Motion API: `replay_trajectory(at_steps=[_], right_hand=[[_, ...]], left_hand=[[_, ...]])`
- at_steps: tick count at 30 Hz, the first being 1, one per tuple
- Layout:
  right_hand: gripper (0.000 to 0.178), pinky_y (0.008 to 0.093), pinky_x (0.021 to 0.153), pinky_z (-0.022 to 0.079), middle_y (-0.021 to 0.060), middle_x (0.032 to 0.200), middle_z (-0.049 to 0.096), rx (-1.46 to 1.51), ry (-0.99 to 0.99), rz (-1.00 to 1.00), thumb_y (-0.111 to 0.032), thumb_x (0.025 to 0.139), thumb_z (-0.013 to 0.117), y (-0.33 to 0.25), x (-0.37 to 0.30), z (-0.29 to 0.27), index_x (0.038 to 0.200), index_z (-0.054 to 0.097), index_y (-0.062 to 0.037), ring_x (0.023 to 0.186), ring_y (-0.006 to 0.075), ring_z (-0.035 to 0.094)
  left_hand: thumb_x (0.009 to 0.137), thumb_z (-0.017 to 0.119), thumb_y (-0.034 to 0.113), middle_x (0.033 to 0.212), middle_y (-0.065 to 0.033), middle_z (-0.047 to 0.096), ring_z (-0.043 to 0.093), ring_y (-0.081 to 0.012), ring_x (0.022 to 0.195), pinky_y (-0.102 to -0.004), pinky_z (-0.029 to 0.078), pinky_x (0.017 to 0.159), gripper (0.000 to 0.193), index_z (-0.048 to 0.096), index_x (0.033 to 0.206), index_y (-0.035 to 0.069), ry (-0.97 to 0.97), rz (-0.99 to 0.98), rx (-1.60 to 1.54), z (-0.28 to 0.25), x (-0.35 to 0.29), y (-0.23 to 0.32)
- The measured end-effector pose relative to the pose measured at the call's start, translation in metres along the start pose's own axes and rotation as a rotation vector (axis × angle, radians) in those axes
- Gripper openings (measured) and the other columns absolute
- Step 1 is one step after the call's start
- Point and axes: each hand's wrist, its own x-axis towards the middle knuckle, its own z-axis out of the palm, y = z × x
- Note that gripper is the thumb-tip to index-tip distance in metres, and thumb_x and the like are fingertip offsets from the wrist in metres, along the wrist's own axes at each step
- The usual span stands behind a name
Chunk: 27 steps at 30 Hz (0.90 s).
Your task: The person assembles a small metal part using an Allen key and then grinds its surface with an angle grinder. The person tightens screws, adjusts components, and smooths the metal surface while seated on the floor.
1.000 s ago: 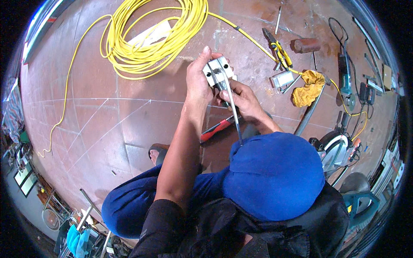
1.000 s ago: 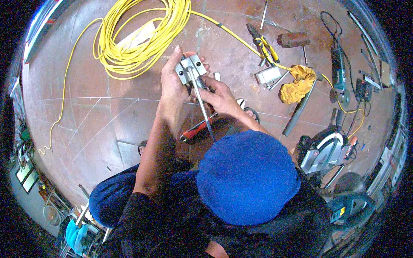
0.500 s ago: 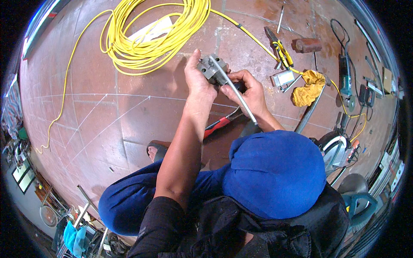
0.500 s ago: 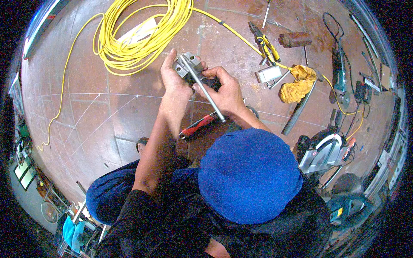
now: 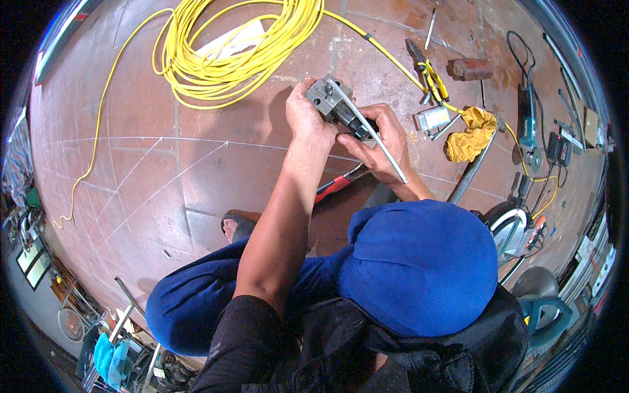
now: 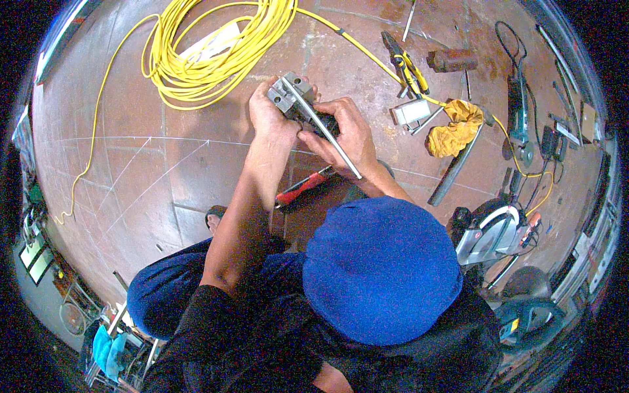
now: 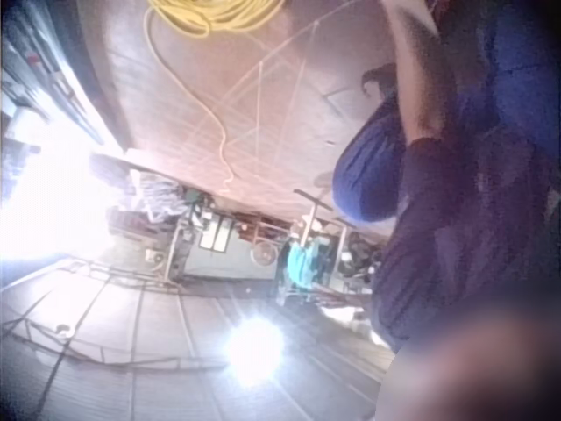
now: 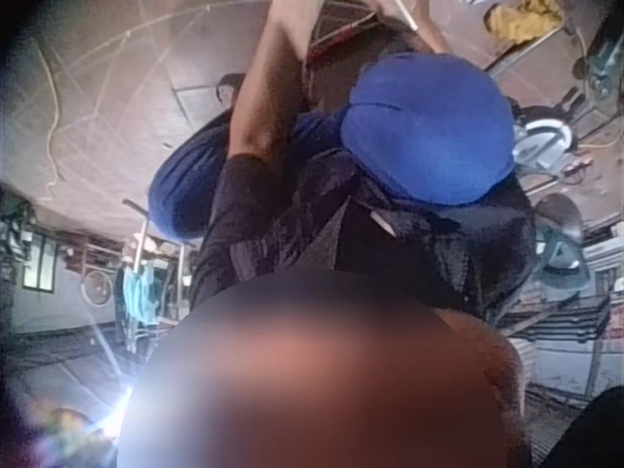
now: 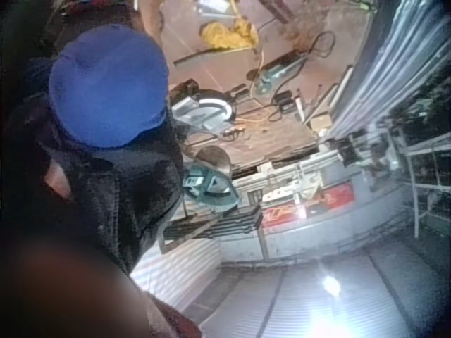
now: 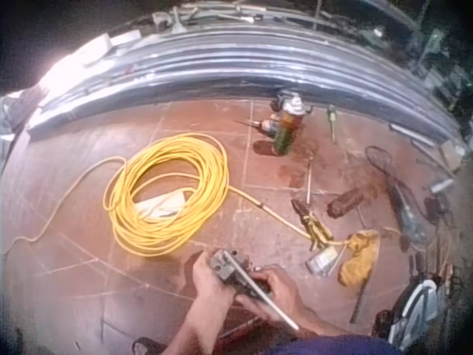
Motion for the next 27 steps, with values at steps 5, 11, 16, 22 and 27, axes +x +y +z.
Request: replay_trajectory(at_steps=[5,11,16,22,27], right_hand=[[0.047,0.0382,0.092,0.05,0.0136,0.112,0.064,0.205,0.138,0.022,-0.042,0.091,0.074,0.008,-0.003,-0.001,0.114,0.065,-0.0018,0.102,0.0256,0.063],[0.055,0.0384,0.095,0.045,0.0122,0.12,0.059,0.623,0.603,0.023,-0.053,0.107,0.04,0.019,0.019,0.018,0.124,0.055,-0.0022,0.105,0.0236,0.058],[0.084,0.0386,0.103,0.043,0.0133,0.12,0.06,0.557,0.331,0.151,-0.077,0.098,0.035,0.028,0.041,0.041,0.124,0.055,-0.0001,0.11,0.0235,0.059],[0.048,0.0341,0.097,0.047,0.0109,0.119,0.059,0.616,0.336,0.141,-0.044,0.102,0.061,0.021,0.028,0.034,0.118,0.058,0.0004,0.109,0.0193,0.059],[0.037,0.0324,0.094,0.047,0.0096,0.114,0.06,0.479,0.336,0.256,-0.028,0.098,0.07,0.021,0.015,0.029,0.119,0.056,-0.0011,0.105,0.0166,0.057]], left_hand=[[0.101,0.045,0.041,0.096,-0.023,0.065,0.065,-0.0414,0.088,-0.0551,0.057,0.076,0.043,0.059,0.105,0.0,-0.021,0.017,-0.078,0.004,-0.003,0.009],[0.102,0.045,0.05,0.086,-0.0193,0.067,0.067,-0.0384,0.077,-0.0514,0.057,0.072,0.05,0.061,0.1,0.003,0.086,0.029,-0.09,0.01,-0.011,0.0],[0.102,0.043,0.057,0.086,-0.016,0.073,0.071,-0.0312,0.077,-0.0425,0.058,0.075,0.058,0.067,0.098,0.004,-0.053,0.083,-0.027,0.008,-0.012,-0.035],[0.1,0.039,0.07,0.092,-0.0172,0.074,0.071,-0.0308,0.083,-0.0438,0.058,0.081,0.07,0.066,0.097,0.005,-0.078,0.043,-0.076,0.0,-0.012,-0.027],[0.098,0.036,0.076,0.092,-0.0217,0.072,0.07,-0.035,0.084,-0.0487,0.059,0.081,0.081,0.067,0.093,0.002,-0.152,0.128,-0.007,0.0,-0.006,-0.025]])
